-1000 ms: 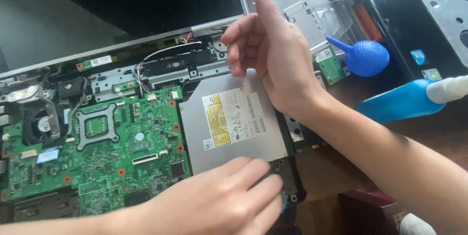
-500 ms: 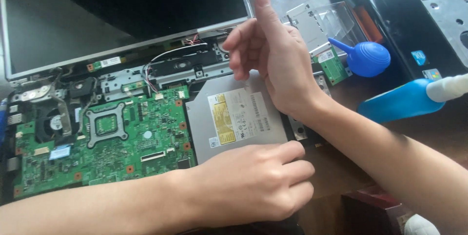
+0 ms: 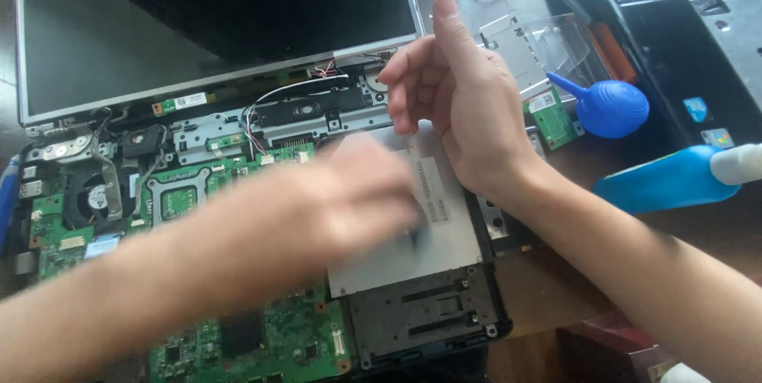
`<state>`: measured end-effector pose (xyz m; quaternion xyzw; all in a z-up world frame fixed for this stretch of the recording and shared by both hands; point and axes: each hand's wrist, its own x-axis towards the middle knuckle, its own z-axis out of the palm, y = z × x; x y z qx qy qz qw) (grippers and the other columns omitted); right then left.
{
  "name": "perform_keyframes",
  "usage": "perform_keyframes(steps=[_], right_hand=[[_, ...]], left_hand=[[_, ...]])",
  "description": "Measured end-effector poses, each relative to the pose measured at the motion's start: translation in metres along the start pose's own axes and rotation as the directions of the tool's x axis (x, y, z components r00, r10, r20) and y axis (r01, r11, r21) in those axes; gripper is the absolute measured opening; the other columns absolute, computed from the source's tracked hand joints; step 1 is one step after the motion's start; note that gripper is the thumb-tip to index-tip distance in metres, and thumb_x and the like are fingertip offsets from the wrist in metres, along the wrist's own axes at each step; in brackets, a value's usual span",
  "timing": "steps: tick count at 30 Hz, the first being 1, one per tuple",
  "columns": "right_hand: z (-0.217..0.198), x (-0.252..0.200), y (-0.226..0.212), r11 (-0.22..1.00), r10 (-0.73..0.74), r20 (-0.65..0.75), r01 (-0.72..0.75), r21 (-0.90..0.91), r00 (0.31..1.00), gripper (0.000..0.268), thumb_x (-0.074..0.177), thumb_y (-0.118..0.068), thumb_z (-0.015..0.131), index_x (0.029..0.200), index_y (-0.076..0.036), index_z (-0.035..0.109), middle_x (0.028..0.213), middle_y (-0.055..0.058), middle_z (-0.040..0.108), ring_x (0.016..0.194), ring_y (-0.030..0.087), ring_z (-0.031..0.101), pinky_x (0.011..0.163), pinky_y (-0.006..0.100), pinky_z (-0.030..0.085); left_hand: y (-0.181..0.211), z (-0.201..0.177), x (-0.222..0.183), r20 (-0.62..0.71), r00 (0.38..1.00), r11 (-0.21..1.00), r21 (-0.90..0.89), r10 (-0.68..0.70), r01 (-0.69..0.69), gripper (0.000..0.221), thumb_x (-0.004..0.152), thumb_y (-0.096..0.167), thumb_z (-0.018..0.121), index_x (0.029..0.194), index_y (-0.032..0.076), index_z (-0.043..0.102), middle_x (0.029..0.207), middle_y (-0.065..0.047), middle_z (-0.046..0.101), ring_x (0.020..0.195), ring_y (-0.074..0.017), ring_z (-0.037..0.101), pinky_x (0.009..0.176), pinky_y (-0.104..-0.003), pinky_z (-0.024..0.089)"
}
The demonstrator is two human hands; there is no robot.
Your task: Disassembling a laptop to inspect and clean internal components, including removing the hard drive and wiping the motherboard.
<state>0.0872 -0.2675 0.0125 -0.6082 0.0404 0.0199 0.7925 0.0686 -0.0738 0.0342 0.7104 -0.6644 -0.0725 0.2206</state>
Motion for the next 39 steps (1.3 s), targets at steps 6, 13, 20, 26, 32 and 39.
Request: perform_keyframes(steps=[6, 13, 20, 26, 32, 39], right_hand=[[-0.001, 0.003, -0.001, 0.999, 0.040, -0.018, -0.039, 0.035, 0.999, 0.058, 0.093, -0.053, 0.045, 0.075, -0.003, 0.069, 0.060, 0.009, 0.064, 0.050, 0.017, 0.060, 0.051, 0.026, 0.050], [-0.003, 0.001, -0.001, 1.000, 0.006, 0.025, -0.007, 0.031, 1.000, 0.054, 0.095, -0.051, 0.046, 0.078, -0.005, 0.069, 0.063, 0.005, 0.066, 0.053, 0.014, 0.061, 0.055, 0.023, 0.051], [-0.013, 0.014, 0.002, 0.967, 0.109, 0.024, -0.112, 0.228, 0.994, 0.050, 0.103, -0.041, 0.047, 0.081, -0.002, 0.069, 0.061, 0.007, 0.065, 0.049, 0.016, 0.058, 0.049, 0.024, 0.046], [-0.027, 0.033, 0.014, 0.881, 0.224, -0.061, -0.176, 0.440, 0.973, 0.045, 0.103, -0.038, 0.055, 0.082, -0.001, 0.069, 0.062, 0.007, 0.061, 0.051, 0.016, 0.053, 0.049, 0.026, 0.043], [-0.029, 0.030, 0.012, 0.881, 0.196, -0.012, -0.171, 0.441, 0.980, 0.043, 0.104, -0.034, 0.054, 0.084, 0.000, 0.071, 0.064, 0.006, 0.063, 0.055, 0.015, 0.056, 0.052, 0.026, 0.043], [-0.014, 0.018, 0.003, 0.944, 0.120, 0.012, -0.118, 0.309, 0.993, 0.049, 0.106, -0.037, 0.050, 0.078, 0.000, 0.068, 0.063, 0.008, 0.065, 0.051, 0.017, 0.060, 0.050, 0.027, 0.047]], left_hand=[[-0.002, 0.014, -0.025, -0.122, 0.992, 0.999, 0.021, 0.036, -0.034, 0.013, 0.093, -0.011, 0.060, 0.104, -0.006, 0.065, 0.113, -0.021, 0.065, 0.108, -0.0360, 0.064, 0.095, -0.047, 0.058], [-0.007, 0.010, -0.034, -0.216, 0.975, 0.982, 0.161, -0.060, 0.096, 0.023, 0.085, -0.008, 0.072, 0.107, -0.003, 0.072, 0.121, -0.023, 0.071, 0.116, -0.0379, 0.068, 0.106, -0.045, 0.056], [-0.014, 0.024, -0.013, -0.224, 0.975, 0.999, 0.038, 0.011, -0.002, 0.019, 0.089, -0.010, 0.071, 0.107, -0.005, 0.073, 0.125, -0.023, 0.071, 0.113, -0.0344, 0.072, 0.099, -0.041, 0.061], [-0.051, 0.018, 0.013, -0.286, 0.957, 0.994, 0.076, -0.050, 0.075, 0.016, 0.095, -0.010, 0.062, 0.090, -0.002, 0.075, 0.114, -0.019, 0.073, 0.088, -0.0283, 0.076, 0.080, -0.034, 0.067], [-0.026, 0.034, 0.017, -0.178, 0.981, 0.988, -0.122, 0.076, -0.098, 0.029, 0.087, -0.017, 0.064, 0.103, 0.003, 0.078, 0.121, -0.014, 0.075, 0.109, -0.0247, 0.075, 0.099, -0.036, 0.061], [-0.028, 0.036, 0.016, -0.286, 0.958, 1.000, 0.004, -0.013, 0.015, 0.050, 0.077, -0.031, 0.045, 0.101, -0.001, 0.078, 0.117, -0.019, 0.075, 0.102, -0.0314, 0.076, 0.090, -0.037, 0.066]])
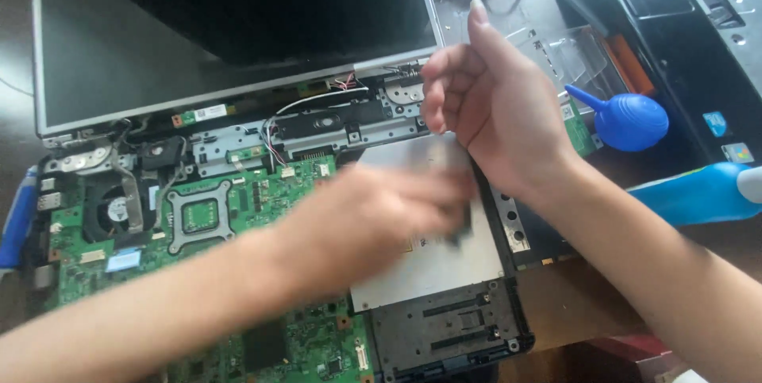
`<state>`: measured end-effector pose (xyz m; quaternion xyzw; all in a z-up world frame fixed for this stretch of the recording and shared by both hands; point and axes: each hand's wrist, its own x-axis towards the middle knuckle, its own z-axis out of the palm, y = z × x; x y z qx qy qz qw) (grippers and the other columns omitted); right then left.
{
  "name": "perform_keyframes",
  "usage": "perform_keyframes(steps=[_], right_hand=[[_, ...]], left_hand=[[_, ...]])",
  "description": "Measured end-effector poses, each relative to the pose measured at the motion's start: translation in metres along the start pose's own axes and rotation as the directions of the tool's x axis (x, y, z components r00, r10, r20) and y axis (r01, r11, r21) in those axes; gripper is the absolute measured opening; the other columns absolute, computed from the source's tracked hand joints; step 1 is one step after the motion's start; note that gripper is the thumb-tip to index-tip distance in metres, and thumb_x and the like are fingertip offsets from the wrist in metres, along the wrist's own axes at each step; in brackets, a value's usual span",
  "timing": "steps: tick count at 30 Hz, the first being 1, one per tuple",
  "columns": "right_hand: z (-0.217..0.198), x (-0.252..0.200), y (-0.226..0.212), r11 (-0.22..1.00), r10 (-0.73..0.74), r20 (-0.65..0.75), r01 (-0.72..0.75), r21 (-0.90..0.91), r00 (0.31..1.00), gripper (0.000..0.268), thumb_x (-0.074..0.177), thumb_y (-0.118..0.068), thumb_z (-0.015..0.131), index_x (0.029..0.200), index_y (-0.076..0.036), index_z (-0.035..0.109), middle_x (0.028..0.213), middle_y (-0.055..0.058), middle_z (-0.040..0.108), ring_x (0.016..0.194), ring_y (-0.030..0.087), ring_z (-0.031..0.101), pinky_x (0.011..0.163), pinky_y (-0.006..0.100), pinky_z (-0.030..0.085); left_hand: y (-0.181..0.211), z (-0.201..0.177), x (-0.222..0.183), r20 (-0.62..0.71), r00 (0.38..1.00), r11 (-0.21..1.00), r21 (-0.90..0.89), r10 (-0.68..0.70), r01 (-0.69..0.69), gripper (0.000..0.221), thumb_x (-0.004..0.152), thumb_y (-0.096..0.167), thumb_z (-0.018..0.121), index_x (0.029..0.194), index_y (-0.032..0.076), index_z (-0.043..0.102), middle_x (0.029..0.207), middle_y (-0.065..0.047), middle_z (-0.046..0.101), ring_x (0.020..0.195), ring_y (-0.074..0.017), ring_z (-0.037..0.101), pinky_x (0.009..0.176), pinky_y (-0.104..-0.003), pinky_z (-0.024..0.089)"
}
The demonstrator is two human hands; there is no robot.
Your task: Disassembling a laptop to inspect and clean internal components, including removing the hard drive and wiping the motherboard.
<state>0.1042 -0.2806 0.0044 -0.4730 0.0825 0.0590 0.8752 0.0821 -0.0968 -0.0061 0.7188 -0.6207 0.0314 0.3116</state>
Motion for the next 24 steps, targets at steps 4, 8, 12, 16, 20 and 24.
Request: perform_keyframes(steps=[4, 8, 12, 16, 20, 24], right_hand=[[0.005, -0.004, -0.001, 0.987, 0.020, -0.001, -0.020, -0.158, 1.000, 0.057, 0.102, -0.046, 0.049, 0.076, 0.001, 0.068, 0.061, 0.012, 0.062, 0.053, 0.021, 0.057, 0.055, 0.029, 0.047], [0.015, -0.016, 0.000, 0.930, -0.041, 0.017, 0.044, -0.365, 0.999, 0.058, 0.102, -0.049, 0.045, 0.078, -0.002, 0.070, 0.064, 0.009, 0.065, 0.054, 0.019, 0.061, 0.056, 0.028, 0.050], [0.018, -0.018, 0.003, 0.879, -0.074, 0.079, 0.103, -0.465, 0.994, 0.060, 0.099, -0.053, 0.044, 0.077, -0.004, 0.071, 0.064, 0.009, 0.068, 0.053, 0.017, 0.063, 0.054, 0.027, 0.052], [0.016, -0.021, 0.008, 0.821, -0.121, 0.137, 0.177, -0.543, 0.983, 0.060, 0.101, -0.051, 0.045, 0.077, -0.003, 0.071, 0.064, 0.009, 0.068, 0.051, 0.017, 0.062, 0.054, 0.025, 0.050], [0.014, -0.022, 0.011, 0.790, -0.138, 0.188, 0.223, -0.571, 0.972, 0.057, 0.105, -0.049, 0.045, 0.080, -0.004, 0.070, 0.068, 0.007, 0.068, 0.056, 0.015, 0.063, 0.055, 0.025, 0.050], [0.010, -0.020, 0.013, 0.758, -0.118, 0.195, 0.215, -0.616, 0.974, 0.058, 0.108, -0.049, 0.043, 0.081, -0.005, 0.069, 0.069, 0.008, 0.068, 0.055, 0.016, 0.062, 0.054, 0.025, 0.050]], left_hand=[[0.013, -0.002, -0.006, 0.048, 0.999, 0.981, -0.193, 0.015, -0.006, 0.045, 0.076, -0.028, 0.049, 0.103, -0.003, 0.075, 0.123, -0.021, 0.072, 0.121, -0.0304, 0.069, 0.107, -0.040, 0.056], [-0.009, -0.019, -0.022, -0.002, 0.999, 0.995, 0.091, -0.048, 0.048, 0.043, 0.080, -0.026, 0.054, 0.103, 0.001, 0.078, 0.121, -0.022, 0.073, 0.116, -0.0369, 0.071, 0.097, -0.042, 0.060], [0.020, -0.025, -0.035, -0.103, 0.989, 0.992, 0.068, -0.103, 0.111, 0.030, 0.085, -0.024, 0.060, 0.093, 0.000, 0.077, 0.115, -0.024, 0.075, 0.105, -0.0349, 0.077, 0.089, -0.037, 0.066], [0.043, -0.037, -0.064, -0.003, 0.991, 0.985, -0.110, -0.133, 0.132, 0.019, 0.091, -0.008, 0.064, 0.106, -0.002, 0.074, 0.123, -0.021, 0.073, 0.119, -0.0353, 0.070, 0.108, -0.044, 0.054], [0.032, -0.079, -0.097, -0.169, 0.944, 0.927, 0.202, -0.283, 0.315, 0.056, 0.077, -0.026, 0.053, 0.121, 0.002, 0.071, 0.124, -0.018, 0.074, 0.114, -0.0305, 0.074, 0.107, -0.039, 0.057], [0.032, -0.065, -0.115, -0.111, 0.931, 0.908, 0.207, -0.348, 0.364, 0.058, 0.072, -0.027, 0.058, 0.121, 0.002, 0.071, 0.119, -0.017, 0.075, 0.112, -0.0322, 0.068, 0.105, -0.036, 0.058]])
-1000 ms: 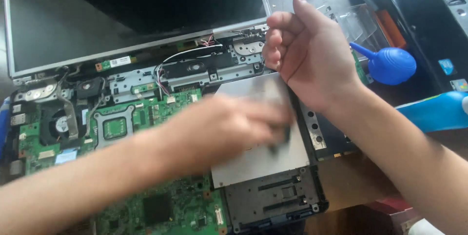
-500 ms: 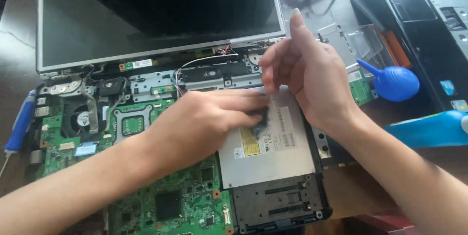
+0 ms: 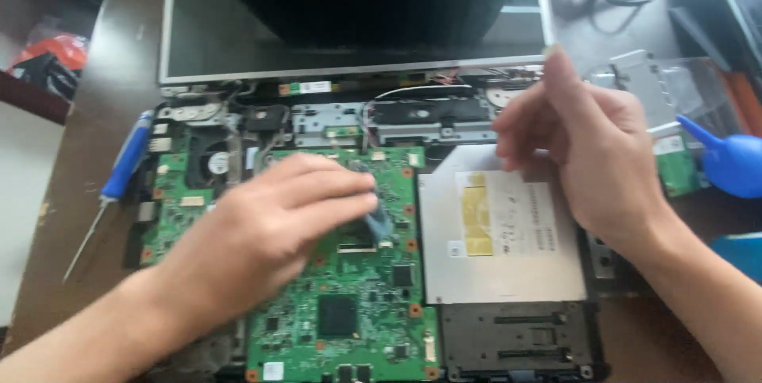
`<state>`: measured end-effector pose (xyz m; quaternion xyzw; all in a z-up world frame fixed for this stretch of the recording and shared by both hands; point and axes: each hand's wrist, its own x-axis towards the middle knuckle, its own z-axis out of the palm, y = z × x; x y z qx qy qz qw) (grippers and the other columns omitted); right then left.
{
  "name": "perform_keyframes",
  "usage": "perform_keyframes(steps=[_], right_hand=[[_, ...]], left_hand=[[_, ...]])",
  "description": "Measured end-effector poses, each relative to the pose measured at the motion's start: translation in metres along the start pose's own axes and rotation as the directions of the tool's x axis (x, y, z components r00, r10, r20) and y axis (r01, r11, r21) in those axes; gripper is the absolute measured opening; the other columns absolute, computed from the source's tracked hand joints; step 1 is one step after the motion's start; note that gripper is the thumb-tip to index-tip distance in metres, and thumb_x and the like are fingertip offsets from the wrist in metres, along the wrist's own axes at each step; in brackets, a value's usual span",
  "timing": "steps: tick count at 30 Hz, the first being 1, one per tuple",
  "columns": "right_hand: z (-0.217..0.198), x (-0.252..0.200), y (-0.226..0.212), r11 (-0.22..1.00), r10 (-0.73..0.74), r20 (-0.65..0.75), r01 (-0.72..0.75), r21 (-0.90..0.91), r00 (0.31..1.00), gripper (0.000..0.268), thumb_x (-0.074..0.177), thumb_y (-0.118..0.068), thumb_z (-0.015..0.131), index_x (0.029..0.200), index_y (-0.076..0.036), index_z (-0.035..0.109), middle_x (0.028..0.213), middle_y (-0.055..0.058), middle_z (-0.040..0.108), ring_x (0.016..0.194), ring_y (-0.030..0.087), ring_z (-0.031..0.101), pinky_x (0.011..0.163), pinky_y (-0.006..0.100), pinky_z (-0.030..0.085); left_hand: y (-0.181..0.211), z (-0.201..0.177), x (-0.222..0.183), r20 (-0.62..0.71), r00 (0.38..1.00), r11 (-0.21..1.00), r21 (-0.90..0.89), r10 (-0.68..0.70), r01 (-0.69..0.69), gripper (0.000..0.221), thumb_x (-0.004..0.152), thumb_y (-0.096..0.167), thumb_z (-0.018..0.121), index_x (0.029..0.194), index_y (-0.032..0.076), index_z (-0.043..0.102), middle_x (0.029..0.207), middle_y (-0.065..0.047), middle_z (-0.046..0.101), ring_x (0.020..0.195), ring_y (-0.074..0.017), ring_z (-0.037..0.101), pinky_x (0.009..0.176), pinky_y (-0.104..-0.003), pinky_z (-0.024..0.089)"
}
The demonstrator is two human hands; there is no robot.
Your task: Disassembling a laptop to inspect and clean internal components, including removing the hard drive and wiping the motherboard.
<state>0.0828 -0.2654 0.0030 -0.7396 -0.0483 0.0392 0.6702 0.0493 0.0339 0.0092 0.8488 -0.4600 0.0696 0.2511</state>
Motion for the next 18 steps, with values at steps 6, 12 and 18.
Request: perform_keyframes(steps=[6, 12, 18], right_hand=[[-0.002, 0.000, 0.006, 1.000, -0.012, -0.008, 0.012, -0.008, 1.000, 0.057, 0.117, -0.043, 0.040, 0.085, -0.005, 0.068, 0.074, 0.008, 0.069, 0.059, 0.018, 0.065, 0.058, 0.026, 0.052], [0.000, 0.001, 0.007, 1.000, -0.020, -0.062, 0.020, -0.004, 0.998, 0.060, 0.118, -0.045, 0.040, 0.086, -0.003, 0.068, 0.070, 0.011, 0.066, 0.056, 0.019, 0.063, 0.053, 0.025, 0.049], [0.001, -0.001, 0.010, 0.999, -0.011, -0.083, 0.007, -0.047, 0.996, 0.062, 0.120, -0.047, 0.039, 0.087, -0.003, 0.067, 0.075, 0.012, 0.067, 0.057, 0.020, 0.063, 0.054, 0.026, 0.049]], left_hand=[[0.018, -0.004, -0.015, 0.030, 0.993, 0.993, -0.031, 0.119, -0.118, 0.023, 0.093, -0.005, 0.069, 0.115, -0.011, 0.068, 0.116, -0.024, 0.068, 0.108, -0.0392, 0.062, 0.085, -0.045, 0.061], [0.026, -0.013, -0.028, -0.075, 0.983, 0.986, 0.002, 0.169, -0.169, 0.019, 0.090, -0.009, 0.075, 0.108, -0.007, 0.071, 0.107, -0.021, 0.074, 0.101, -0.0340, 0.071, 0.093, -0.038, 0.065], [0.047, -0.012, -0.072, 0.089, 0.985, 0.986, -0.091, 0.151, -0.143, 0.030, 0.109, 0.009, 0.050, 0.114, -0.010, 0.073, 0.118, -0.022, 0.069, 0.112, -0.0396, 0.065, 0.095, -0.047, 0.057]])
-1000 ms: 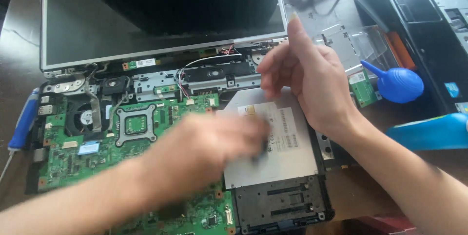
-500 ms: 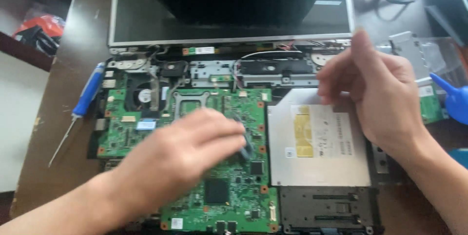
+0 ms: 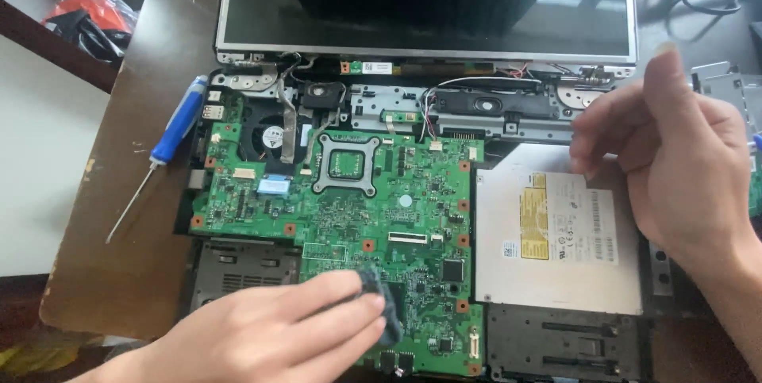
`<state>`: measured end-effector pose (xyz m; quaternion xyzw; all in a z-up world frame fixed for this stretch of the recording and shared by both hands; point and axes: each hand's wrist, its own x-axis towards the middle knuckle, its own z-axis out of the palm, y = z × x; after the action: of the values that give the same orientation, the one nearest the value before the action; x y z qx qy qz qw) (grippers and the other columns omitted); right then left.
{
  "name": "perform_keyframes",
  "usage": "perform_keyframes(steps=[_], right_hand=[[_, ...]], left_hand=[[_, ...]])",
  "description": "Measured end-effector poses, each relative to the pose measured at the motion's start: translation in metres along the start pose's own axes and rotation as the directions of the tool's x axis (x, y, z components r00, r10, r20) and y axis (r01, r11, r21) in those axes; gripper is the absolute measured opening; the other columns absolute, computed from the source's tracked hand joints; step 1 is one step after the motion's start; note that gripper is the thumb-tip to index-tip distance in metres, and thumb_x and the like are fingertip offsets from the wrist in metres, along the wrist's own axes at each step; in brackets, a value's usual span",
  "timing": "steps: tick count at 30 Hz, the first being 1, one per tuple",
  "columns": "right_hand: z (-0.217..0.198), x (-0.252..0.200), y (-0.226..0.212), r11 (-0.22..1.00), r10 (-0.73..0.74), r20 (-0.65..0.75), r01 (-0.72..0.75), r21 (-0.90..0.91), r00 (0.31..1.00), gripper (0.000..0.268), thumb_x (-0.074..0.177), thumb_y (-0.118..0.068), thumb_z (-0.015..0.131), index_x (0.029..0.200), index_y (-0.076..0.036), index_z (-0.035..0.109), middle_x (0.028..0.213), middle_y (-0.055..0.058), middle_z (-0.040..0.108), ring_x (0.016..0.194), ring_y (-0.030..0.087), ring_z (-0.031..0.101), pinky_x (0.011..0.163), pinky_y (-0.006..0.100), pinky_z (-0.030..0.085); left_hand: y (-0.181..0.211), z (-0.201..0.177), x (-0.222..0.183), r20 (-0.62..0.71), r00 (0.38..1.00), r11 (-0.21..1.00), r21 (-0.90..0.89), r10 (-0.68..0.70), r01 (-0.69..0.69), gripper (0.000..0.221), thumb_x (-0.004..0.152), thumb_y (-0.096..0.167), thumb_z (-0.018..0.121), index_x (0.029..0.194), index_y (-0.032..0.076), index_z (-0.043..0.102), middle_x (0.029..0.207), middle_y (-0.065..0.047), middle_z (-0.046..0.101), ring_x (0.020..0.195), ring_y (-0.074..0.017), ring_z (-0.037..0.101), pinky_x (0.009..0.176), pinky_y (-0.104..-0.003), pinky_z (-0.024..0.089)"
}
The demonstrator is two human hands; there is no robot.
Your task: Disassembling a laptop to inspect and clean internal components, including removing the hard drive and wiping the motherboard.
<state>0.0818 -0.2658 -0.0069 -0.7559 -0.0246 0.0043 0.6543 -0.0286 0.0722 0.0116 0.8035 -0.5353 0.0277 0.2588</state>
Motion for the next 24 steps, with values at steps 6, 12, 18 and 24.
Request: perform_keyframes(steps=[6, 12, 18, 24], right_hand=[[0.003, 0.000, 0.001, 1.000, -0.016, -0.009, 0.016, 0.012, 1.000, 0.065, 0.120, -0.049, 0.038, 0.084, -0.002, 0.066, 0.071, 0.014, 0.065, 0.057, 0.021, 0.061, 0.050, 0.028, 0.044], [0.000, 0.002, 0.004, 1.000, -0.007, -0.035, 0.008, 0.026, 0.999, 0.064, 0.119, -0.051, 0.042, 0.088, 0.000, 0.066, 0.071, 0.015, 0.063, 0.058, 0.022, 0.061, 0.052, 0.028, 0.046], [0.000, 0.000, 0.003, 1.000, -0.024, 0.000, 0.024, -0.014, 1.000, 0.064, 0.122, -0.047, 0.037, 0.087, -0.002, 0.067, 0.073, 0.012, 0.066, 0.058, 0.022, 0.064, 0.054, 0.028, 0.050], [0.002, 0.002, -0.001, 0.998, -0.039, -0.006, 0.039, -0.040, 0.999, 0.064, 0.120, -0.047, 0.038, 0.087, 0.000, 0.067, 0.071, 0.014, 0.065, 0.058, 0.022, 0.063, 0.055, 0.028, 0.049]], left_hand=[[0.003, -0.003, 0.021, -0.050, 0.998, 0.996, 0.085, 0.044, -0.040, 0.036, 0.111, 0.007, 0.042, 0.109, -0.014, 0.071, 0.113, -0.028, 0.068, 0.107, -0.0425, 0.063, 0.097, -0.049, 0.055], [0.006, 0.010, 0.023, -0.078, 0.995, 0.990, 0.131, 0.062, -0.051, 0.027, 0.110, 0.000, 0.047, 0.101, -0.010, 0.071, 0.108, -0.024, 0.065, 0.106, -0.0405, 0.062, 0.102, -0.046, 0.055], [0.004, 0.011, 0.017, -0.020, 0.987, 0.965, 0.210, 0.162, -0.154, 0.015, 0.108, -0.003, 0.063, 0.097, 0.002, 0.073, 0.107, -0.011, 0.068, 0.103, -0.0304, 0.065, 0.110, -0.032, 0.054], [0.000, 0.013, 0.023, -0.175, 0.980, 0.986, 0.149, 0.095, -0.069, 0.019, 0.106, -0.005, 0.057, 0.097, -0.015, 0.070, 0.101, -0.024, 0.065, 0.099, -0.0420, 0.062, 0.094, -0.045, 0.059]])
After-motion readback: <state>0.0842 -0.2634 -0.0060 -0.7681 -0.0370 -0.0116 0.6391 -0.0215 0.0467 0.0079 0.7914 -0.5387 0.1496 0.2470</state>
